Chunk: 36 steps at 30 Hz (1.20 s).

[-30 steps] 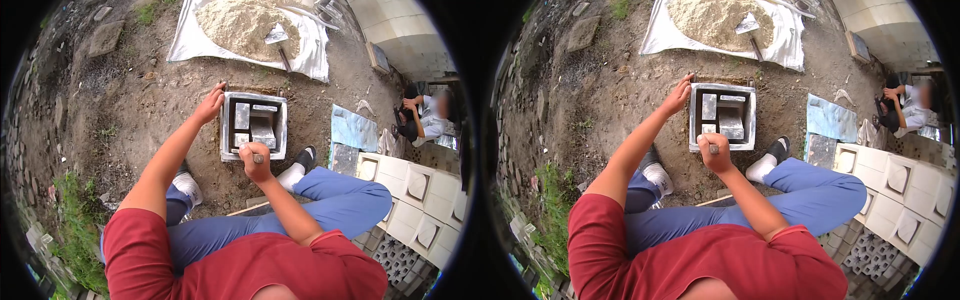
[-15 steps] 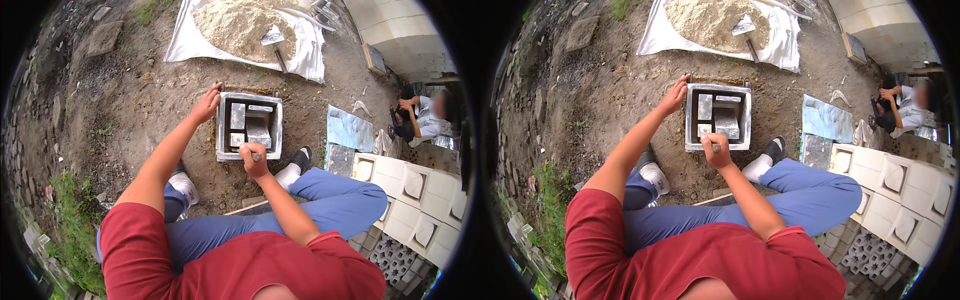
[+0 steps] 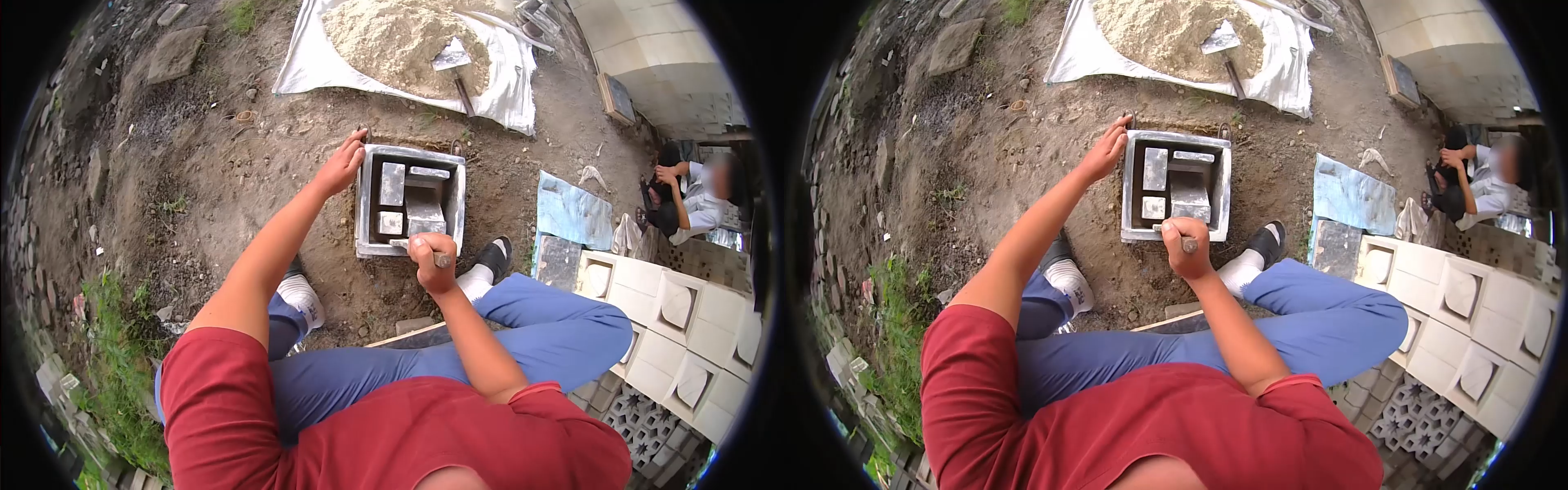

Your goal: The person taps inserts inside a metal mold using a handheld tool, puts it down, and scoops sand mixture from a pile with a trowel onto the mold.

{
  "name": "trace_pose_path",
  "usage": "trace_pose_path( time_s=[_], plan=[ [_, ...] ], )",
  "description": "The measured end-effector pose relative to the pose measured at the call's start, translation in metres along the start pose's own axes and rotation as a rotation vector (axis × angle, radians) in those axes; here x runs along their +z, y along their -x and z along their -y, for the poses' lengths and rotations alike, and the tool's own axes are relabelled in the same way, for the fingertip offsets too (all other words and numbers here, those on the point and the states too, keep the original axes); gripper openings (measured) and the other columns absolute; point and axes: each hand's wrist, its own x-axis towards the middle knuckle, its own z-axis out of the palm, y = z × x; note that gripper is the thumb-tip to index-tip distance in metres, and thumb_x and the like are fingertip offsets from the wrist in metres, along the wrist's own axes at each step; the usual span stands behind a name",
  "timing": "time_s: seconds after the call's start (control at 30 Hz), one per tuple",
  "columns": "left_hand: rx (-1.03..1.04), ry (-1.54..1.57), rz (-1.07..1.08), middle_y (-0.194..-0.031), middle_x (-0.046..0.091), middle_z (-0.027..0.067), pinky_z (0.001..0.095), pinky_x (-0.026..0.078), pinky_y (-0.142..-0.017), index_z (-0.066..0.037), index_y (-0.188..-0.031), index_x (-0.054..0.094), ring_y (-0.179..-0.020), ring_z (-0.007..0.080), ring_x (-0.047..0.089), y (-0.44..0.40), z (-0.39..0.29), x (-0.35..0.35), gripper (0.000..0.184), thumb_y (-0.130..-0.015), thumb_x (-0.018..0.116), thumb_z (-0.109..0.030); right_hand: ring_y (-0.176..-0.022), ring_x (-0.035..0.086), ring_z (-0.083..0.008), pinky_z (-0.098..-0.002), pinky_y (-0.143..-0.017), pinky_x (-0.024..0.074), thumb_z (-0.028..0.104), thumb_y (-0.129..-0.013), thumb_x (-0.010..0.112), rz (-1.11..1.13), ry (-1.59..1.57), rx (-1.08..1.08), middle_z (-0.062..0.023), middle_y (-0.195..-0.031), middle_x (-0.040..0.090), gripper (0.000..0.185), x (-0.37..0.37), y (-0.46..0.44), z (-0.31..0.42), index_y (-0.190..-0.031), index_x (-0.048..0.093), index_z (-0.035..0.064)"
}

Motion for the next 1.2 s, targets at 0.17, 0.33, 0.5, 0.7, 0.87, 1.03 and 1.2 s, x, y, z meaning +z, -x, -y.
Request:
trace_pose_path(
  time_s=[0.17, 0.33, 0.5, 0.7, 0.87, 1.03, 1.2],
  plan=[
    [0.001, -0.021, -0.003, -0.162, 0.037, 0.0161, 0.0432, 0.031, -0.120, 0.000, -0.114, 0.054, -0.151, 0.0368, 0.033, -0.003, 0.008, 0.003, 0.035, -0.111, 0.035, -0.030, -0.051, 0.040, -0.0164, -0.0363, -0.052, 0.0319, 0.013, -0.094, 0.052, -0.055, -0.023, 0.088, -0.0051, -0.055, 0.041, 0.036, 0.001, -0.005, -0.029, -0.062, 0.041, -0.0004],
    [-0.022, 0.006, 0.026, -0.162, 0.037, 0.0164, 0.0427, 0.030, -0.120, 0.000, -0.112, 0.053, -0.152, 0.0370, 0.032, 0.001, 0.000, -0.002, 0.034, -0.111, 0.036, -0.030, -0.053, 0.048, -0.0206, -0.0355, -0.055, 0.0381, 0.011, -0.091, 0.053, -0.050, -0.104, -0.004, -0.0074, -0.058, 0.049, 0.030, 0.000, -0.006, -0.008, -0.064, 0.048, -0.0015],
    [0.002, -0.013, -0.008, -0.161, 0.037, 0.0166, 0.0424, 0.030, -0.120, -0.001, -0.113, 0.052, -0.152, 0.0371, 0.031, -0.003, 0.001, 0.001, 0.034, -0.111, 0.036, -0.030, -0.052, 0.051, -0.0326, -0.0413, -0.053, 0.0384, 0.011, -0.088, 0.054, 0.026, 0.115, -0.118, -0.0147, -0.059, 0.048, 0.026, 0.008, -0.010, -0.030, -0.066, 0.051, -0.0019],
    [-0.016, 0.015, 0.019, -0.162, 0.037, 0.0154, 0.0426, 0.030, -0.120, -0.001, -0.113, 0.052, -0.152, 0.0367, 0.032, 0.000, 0.005, 0.001, 0.035, -0.111, 0.035, -0.032, -0.055, 0.055, -0.0332, -0.0411, -0.056, 0.0431, 0.016, -0.090, 0.054, 0.064, 0.102, -0.137, -0.0150, -0.062, 0.053, 0.028, 0.018, -0.005, -0.025, -0.070, 0.058, -0.0028],
    [-0.020, 0.030, 0.013, -0.162, 0.037, 0.0143, 0.0421, 0.030, -0.120, -0.001, -0.115, 0.052, -0.152, 0.0363, 0.031, -0.001, 0.001, 0.000, 0.036, -0.111, 0.035, -0.032, -0.054, 0.052, -0.0343, -0.0431, -0.054, 0.0399, 0.015, -0.090, 0.054, 0.016, 0.130, -0.076, -0.0149, -0.059, 0.045, 0.030, 0.028, -0.010, -0.021, -0.066, 0.049, -0.0017],
    [-0.017, 0.019, 0.024, -0.162, 0.036, 0.0148, 0.0421, 0.029, -0.121, -0.001, -0.114, 0.052, -0.153, 0.0360, 0.031, 0.001, 0.005, 0.001, 0.036, -0.112, 0.035, -0.033, -0.051, 0.044, -0.0320, -0.0422, -0.052, 0.0333, 0.012, -0.091, 0.054, -0.030, 0.097, -0.154, -0.0138, -0.058, 0.039, 0.031, 0.039, -0.018, -0.011, -0.065, 0.042, -0.0012],
    [-0.027, 0.004, 0.020, -0.163, 0.036, 0.0146, 0.0425, 0.030, -0.121, -0.001, -0.114, 0.053, -0.153, 0.0360, 0.030, -0.002, 0.004, 0.001, 0.037, -0.112, 0.035, -0.033, -0.050, 0.044, -0.0281, -0.0412, -0.052, 0.0340, 0.013, -0.092, 0.055, 0.017, 0.104, -0.017, -0.0131, -0.058, 0.040, 0.032, 0.036, -0.024, -0.009, -0.066, 0.044, -0.0023]
  ],
)
